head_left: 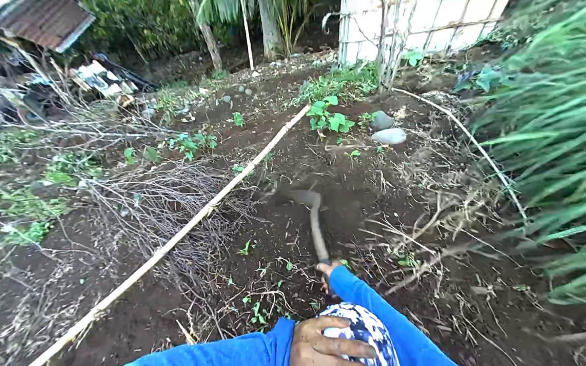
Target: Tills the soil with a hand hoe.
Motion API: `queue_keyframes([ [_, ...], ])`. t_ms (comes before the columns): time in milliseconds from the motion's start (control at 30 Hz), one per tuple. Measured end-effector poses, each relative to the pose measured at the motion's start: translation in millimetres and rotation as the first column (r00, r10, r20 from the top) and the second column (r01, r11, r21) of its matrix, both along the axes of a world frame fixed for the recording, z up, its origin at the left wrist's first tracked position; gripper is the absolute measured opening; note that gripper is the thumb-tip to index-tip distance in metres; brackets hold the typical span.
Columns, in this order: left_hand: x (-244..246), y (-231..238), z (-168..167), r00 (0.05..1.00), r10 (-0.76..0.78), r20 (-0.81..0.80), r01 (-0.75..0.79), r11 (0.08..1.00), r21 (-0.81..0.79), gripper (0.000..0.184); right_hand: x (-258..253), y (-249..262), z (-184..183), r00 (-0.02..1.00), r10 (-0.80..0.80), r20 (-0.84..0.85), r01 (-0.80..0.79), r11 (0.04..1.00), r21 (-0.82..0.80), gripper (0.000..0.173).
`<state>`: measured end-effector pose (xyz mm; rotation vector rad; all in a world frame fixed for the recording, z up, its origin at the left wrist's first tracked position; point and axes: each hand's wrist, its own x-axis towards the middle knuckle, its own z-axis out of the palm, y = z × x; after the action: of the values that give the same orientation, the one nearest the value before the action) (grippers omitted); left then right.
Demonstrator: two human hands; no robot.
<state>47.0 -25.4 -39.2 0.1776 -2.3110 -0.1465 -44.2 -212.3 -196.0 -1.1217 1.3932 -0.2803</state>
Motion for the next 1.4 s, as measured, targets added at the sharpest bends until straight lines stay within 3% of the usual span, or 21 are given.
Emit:
queue_keyframes([
  [67,-1,1,0,0.999,0.019,0.039,-0.017,0.999,-0.038,0.047,-38,21,-70,0.983,0.175,-0.051,-0.18,0.979,-0.1,0.057],
  [100,-2,1,-2,0.999,0.018,0.048,-0.015,0.999,-0.05,0.045,-59,30,-108,0.98,0.186,-0.067,-0.195,0.964,-0.18,0.058],
  [133,-3,1,-3,0.998,0.017,0.056,-0.013,0.998,-0.056,0.043,-77,41,-121,0.985,0.164,-0.06,-0.173,0.963,-0.205,0.057],
  [167,-5,0,-3,0.998,0.014,0.064,-0.01,0.998,-0.061,0.043,-92,49,-105,0.991,0.125,-0.042,-0.131,0.976,-0.176,0.053],
  [267,-11,-1,1,0.996,0.003,0.091,0.003,0.998,-0.061,0.044,-107,48,17,0.997,-0.045,0.067,0.045,0.999,-0.011,0.044],
  [333,-13,1,3,0.994,0.013,0.11,-0.007,0.998,-0.056,0.046,-88,29,57,0.96,-0.218,0.178,0.206,0.975,0.079,0.043],
  [433,-16,4,6,0.99,0.011,0.142,-0.007,1.0,-0.028,0.043,-55,20,32,0.888,-0.398,0.228,0.375,0.916,0.139,0.042],
  [467,-17,4,6,0.99,0.009,0.14,-0.006,1.0,-0.02,0.042,-55,35,5,0.921,-0.337,0.194,0.327,0.941,0.082,0.046],
  [533,-16,4,6,0.991,0.01,0.134,-0.008,1.0,-0.015,0.042,-67,81,-58,0.997,-0.066,0.04,0.068,0.996,-0.059,0.054],
  [567,-16,3,6,0.991,0.016,0.134,-0.014,1.0,-0.016,0.042,-78,103,-68,0.994,0.087,-0.069,-0.089,0.996,-0.025,0.055],
  [633,-16,3,4,0.992,0.014,0.128,-0.012,1.0,-0.018,0.042,-111,144,-54,0.964,0.198,-0.18,-0.173,0.974,0.144,0.053],
  [700,-19,3,2,0.994,-0.01,0.107,0.012,1.0,-0.014,0.041,-155,170,-48,0.995,0.04,-0.094,-0.031,0.996,0.088,0.051],
  [800,-23,6,5,0.995,-0.021,0.1,0.023,1.0,-0.02,0.043,-200,178,17,0.962,-0.266,0.06,0.253,0.953,0.165,0.044],
  [900,-23,8,5,0.997,0.003,0.074,-0.001,1.0,-0.031,0.047,-233,165,49,0.814,-0.578,0.053,0.565,0.81,0.155,0.044],
  [1000,-20,9,5,0.998,0.017,0.066,-0.014,0.999,-0.047,0.051,-254,143,43,0.465,-0.869,0.17,0.854,0.491,0.172,0.03],
  [1067,-21,9,6,0.998,0.008,0.069,-0.005,0.999,-0.05,0.051,-252,137,22,0.261,-0.929,0.261,0.914,0.325,0.244,0.022],
  [1100,-24,8,6,0.998,-0.004,0.064,0.007,0.999,-0.049,0.051,-242,145,10,0.256,-0.934,0.251,0.913,0.319,0.254,0.022],
  [1200,-36,4,10,0.997,-0.047,0.062,0.05,0.997,-0.054,0.049,-203,209,-5,0.564,-0.824,0.044,0.806,0.562,0.185,0.033],
  [1267,-42,3,10,0.996,-0.068,0.065,0.071,0.996,-0.055,0.051,-212,241,-12,0.68,-0.727,-0.093,0.732,0.664,0.154,0.04],
  [1333,-45,3,8,0.995,-0.082,0.052,0.085,0.994,-0.062,0.055,-244,251,0,0.715,-0.68,-0.165,0.697,0.71,0.096,0.041],
  [1400,-46,4,6,0.996,-0.079,0.034,0.082,0.994,-0.071,0.058,-275,241,18,0.681,-0.716,-0.155,0.729,0.683,0.047,0.04],
])
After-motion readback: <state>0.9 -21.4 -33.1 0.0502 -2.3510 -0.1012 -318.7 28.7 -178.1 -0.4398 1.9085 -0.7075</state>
